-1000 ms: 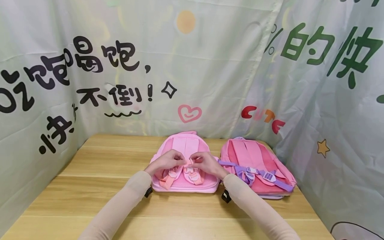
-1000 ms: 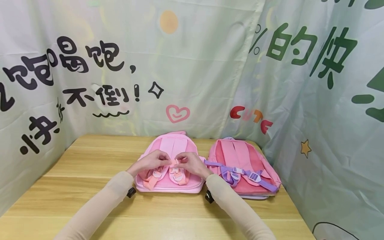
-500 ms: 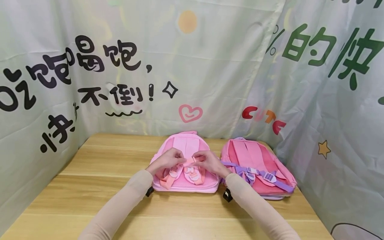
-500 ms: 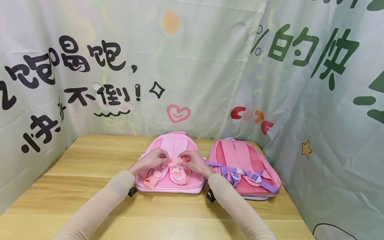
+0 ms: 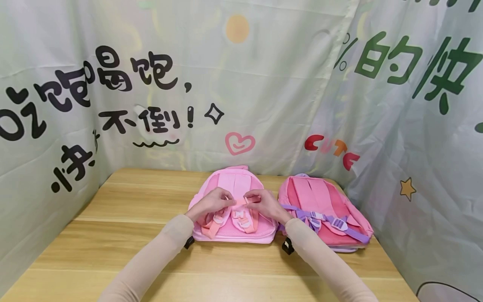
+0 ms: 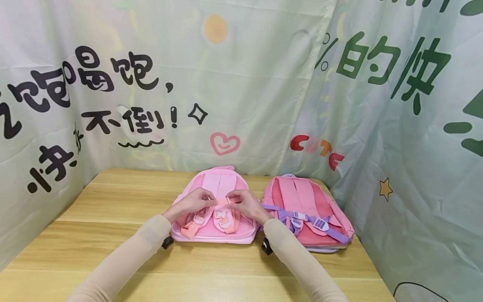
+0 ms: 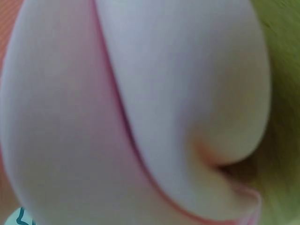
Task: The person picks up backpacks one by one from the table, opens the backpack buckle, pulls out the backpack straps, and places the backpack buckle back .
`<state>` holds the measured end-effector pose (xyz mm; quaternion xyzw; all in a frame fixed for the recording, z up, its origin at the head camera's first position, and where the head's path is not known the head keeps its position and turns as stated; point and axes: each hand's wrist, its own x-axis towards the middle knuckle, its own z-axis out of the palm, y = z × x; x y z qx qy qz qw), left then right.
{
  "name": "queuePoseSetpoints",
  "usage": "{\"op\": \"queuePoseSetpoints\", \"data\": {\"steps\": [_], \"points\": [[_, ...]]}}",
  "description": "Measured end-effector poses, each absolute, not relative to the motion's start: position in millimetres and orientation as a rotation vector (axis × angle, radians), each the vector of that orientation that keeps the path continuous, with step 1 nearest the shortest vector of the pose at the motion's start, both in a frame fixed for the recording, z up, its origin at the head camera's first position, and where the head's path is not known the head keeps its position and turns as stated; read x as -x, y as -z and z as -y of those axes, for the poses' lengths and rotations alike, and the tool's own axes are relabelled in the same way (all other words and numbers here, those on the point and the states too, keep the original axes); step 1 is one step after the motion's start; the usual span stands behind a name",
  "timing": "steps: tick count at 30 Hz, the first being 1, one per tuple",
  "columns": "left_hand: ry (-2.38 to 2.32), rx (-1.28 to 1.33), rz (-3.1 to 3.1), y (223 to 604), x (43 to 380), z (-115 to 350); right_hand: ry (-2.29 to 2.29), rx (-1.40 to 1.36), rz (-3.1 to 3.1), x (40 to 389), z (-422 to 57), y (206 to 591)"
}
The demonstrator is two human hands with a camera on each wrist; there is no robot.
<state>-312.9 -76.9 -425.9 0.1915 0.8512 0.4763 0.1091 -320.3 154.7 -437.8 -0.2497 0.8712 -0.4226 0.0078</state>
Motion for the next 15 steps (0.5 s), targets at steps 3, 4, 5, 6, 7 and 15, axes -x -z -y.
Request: {"op": "queuePoseSetpoints", "data": {"steps": [3, 4, 5, 6, 7, 15], "points": [[-1.414, -0.563, -2.485, 425.7, 312.6, 76.7, 1.313, 0.797, -2.744, 320.3, -154.9, 438.2], [-1.42, -0.56, -2.475, 425.7, 312.4, 76.6, 1.314, 0.803, -2.746, 320.3, -155.0, 438.2], [-1.431, -0.554, -2.462, 426.0, 312.5, 76.5, 1.313, 0.804, -2.748, 320.3, -155.2, 438.3], [-1.439, -0.544, -2.448, 426.0, 312.5, 76.4, 1.311, 0.809, -2.751, 320.4, -155.4, 438.3], [-1.448, -0.535, -2.435, 425.8, 312.2, 76.4, 1.308, 0.807, -2.753, 320.5, -155.5, 438.4], [-1.479, -0.498, -2.393, 427.1, 313.5, 77.3, 1.306, 0.801, -2.755, 321.3, -159.6, 438.3]]}}
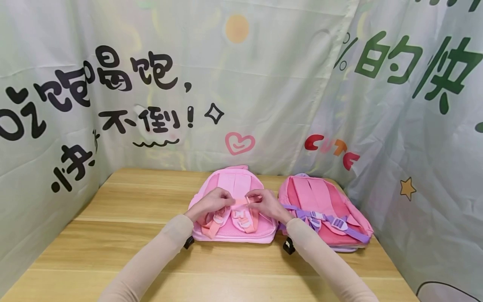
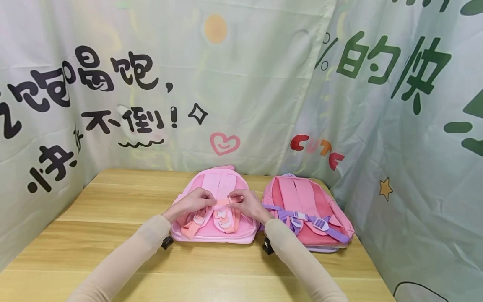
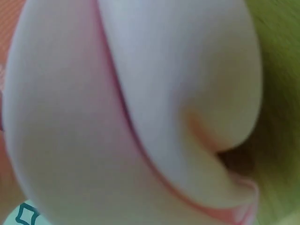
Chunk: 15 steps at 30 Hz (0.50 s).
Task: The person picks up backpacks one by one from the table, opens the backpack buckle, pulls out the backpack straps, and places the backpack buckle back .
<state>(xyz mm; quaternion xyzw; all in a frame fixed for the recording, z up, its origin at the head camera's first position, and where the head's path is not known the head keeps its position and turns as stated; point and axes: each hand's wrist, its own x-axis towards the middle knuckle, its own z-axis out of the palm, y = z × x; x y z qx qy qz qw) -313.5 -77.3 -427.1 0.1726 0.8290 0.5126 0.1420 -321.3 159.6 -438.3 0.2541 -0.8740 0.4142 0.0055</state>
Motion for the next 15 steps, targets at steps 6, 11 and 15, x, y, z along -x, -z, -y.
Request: {"op": "queuePoseSetpoints", "data": {"steps": [6, 11, 15], "points": [[-1.469, -0.529, -2.397, 422.8, 312.3, 78.9, -1.248, -0.765, 2.756, 322.5, -165.1, 434.1], [-1.451, -0.522, -2.426, 422.1, 312.8, 77.7, -1.242, -0.731, 2.763, 325.7, -169.5, 433.3], [-1.428, -0.501, -2.432, 421.5, 313.5, 75.9, -1.289, -0.726, 2.764, 327.4, -172.2, 432.5]]}}
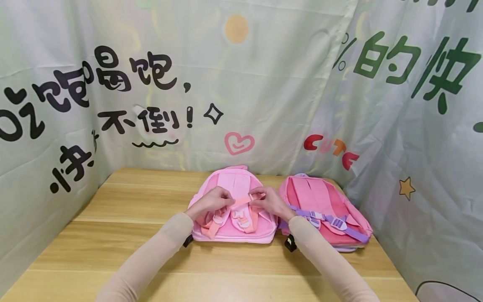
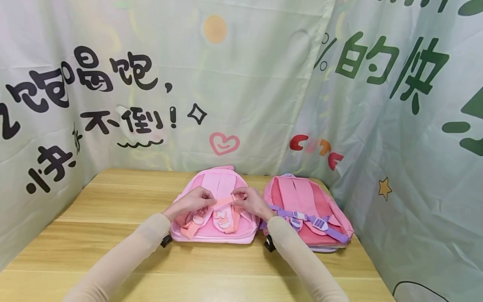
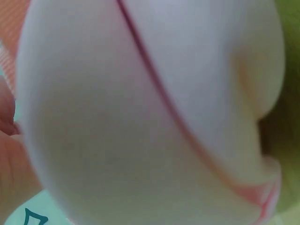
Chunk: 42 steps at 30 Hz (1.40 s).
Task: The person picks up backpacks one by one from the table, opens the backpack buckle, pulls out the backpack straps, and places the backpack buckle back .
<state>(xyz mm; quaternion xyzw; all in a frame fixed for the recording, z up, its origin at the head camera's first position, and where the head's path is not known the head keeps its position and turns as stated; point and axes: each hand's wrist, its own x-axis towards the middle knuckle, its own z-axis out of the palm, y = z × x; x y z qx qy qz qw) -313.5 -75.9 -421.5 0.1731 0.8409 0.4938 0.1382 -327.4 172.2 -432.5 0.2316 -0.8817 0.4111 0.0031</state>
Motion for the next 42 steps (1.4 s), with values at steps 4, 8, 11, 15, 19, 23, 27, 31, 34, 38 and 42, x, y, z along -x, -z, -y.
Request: {"op": "queuePoseSetpoints", "data": {"steps": [4, 8, 11, 15, 19, 23, 27, 31, 34, 38, 42], "points": [[-1.395, -0.49, -2.439, 419.8, 313.4, 74.5, -1.293, -0.752, 2.755, 328.9, -175.0, 433.0], [-1.385, -0.481, -2.441, 417.1, 312.3, 73.1, -1.226, -0.747, 2.748, 330.0, -176.6, 433.8], [-1.369, -0.458, -2.451, 416.2, 311.2, 72.1, -1.178, -0.736, 2.755, 330.3, -176.9, 434.2], [-1.345, -0.458, -2.479, 418.4, 311.3, 70.4, -1.147, -0.749, 2.752, 331.8, -178.8, 435.7], [-1.355, -0.474, -2.493, 421.1, 313.1, 68.4, -1.166, -0.777, 2.729, 333.3, -181.2, 435.7], [-1.357, -0.466, -2.507, 421.5, 313.0, 67.0, -1.149, -0.797, 2.726, 335.0, -183.0, 435.2], [-1.355, -0.469, -2.499, 420.2, 311.5, 66.4, -1.147, -0.81, 2.749, 336.3, -184.2, 434.8], [-1.342, -0.507, -2.498, 419.4, 310.7, 65.6, -1.14, -0.807, 2.781, 336.5, -184.2, 433.7], [-1.319, -0.529, -2.517, 419.6, 310.3, 64.7, -1.1, -0.809, 2.8, 337.0, -183.9, 433.3], [-1.298, -0.525, -2.53, 419.7, 309.6, 63.8, -1.028, -0.834, 2.814, 338.6, -183.6, 434.0], [-1.284, -0.495, -2.535, 419.5, 308.8, 62.9, -0.98, -0.848, 2.84, 340.1, -183.8, 435.3]]}}
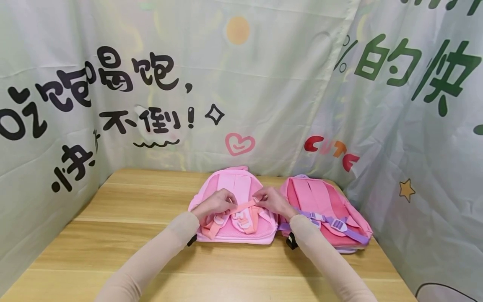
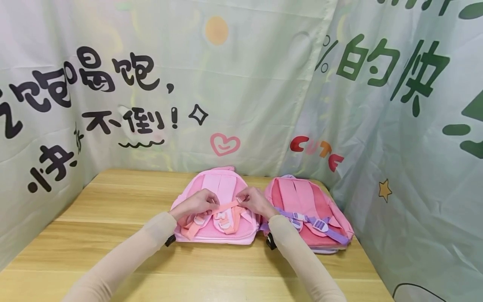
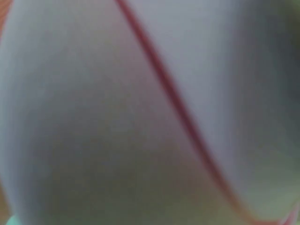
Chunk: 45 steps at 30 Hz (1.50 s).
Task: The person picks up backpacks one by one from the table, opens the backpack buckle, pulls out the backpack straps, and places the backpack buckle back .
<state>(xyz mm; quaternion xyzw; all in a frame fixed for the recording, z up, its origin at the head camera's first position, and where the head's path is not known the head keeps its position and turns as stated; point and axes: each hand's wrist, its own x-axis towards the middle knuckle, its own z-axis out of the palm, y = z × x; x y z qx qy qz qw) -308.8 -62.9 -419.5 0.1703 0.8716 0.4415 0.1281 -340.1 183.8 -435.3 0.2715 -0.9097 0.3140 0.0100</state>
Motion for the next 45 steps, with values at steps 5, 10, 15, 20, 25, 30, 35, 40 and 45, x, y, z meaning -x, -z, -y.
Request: {"op": "queuePoseSetpoints", "data": {"steps": [5, 10, 15, 20, 25, 30, 35, 40, 45], "points": [[-1.28, -0.466, -2.538, 423.2, 310.2, 62.3, -1.027, -0.839, 2.875, 339.5, -185.0, 436.9], [-1.281, -0.463, -2.536, 425.3, 311.7, 62.5, -1.052, -0.847, 2.882, 337.9, -184.3, 438.2], [-1.302, -0.498, -2.551, 426.1, 311.4, 63.5, -1.032, -0.845, 2.871, 336.9, -182.8, 439.9], [-1.325, -0.522, -2.556, 427.0, 311.0, 64.4, -1.042, -0.815, 2.872, 336.8, -181.9, 441.0], [-1.321, -0.516, -2.554, 427.6, 311.9, 65.1, -1.071, -0.769, 2.88, 335.9, -180.9, 441.1], [-1.336, -0.502, -2.538, 428.9, 313.1, 65.1, -1.089, -0.761, 2.864, 335.7, -180.2, 441.7], [-1.335, -0.504, -2.533, 429.1, 313.6, 65.5, -1.04, -0.766, 2.864, 334.6, -179.5, 440.8], [-1.353, -0.527, -2.529, 428.6, 313.6, 66.5, -1.036, -0.765, 2.864, 334.5, -180.0, 440.1], [-1.416, -0.503, -2.49, 427.5, 314.1, 68.4, -1.089, -0.747, 2.854, 336.5, -181.3, 440.5]]}}
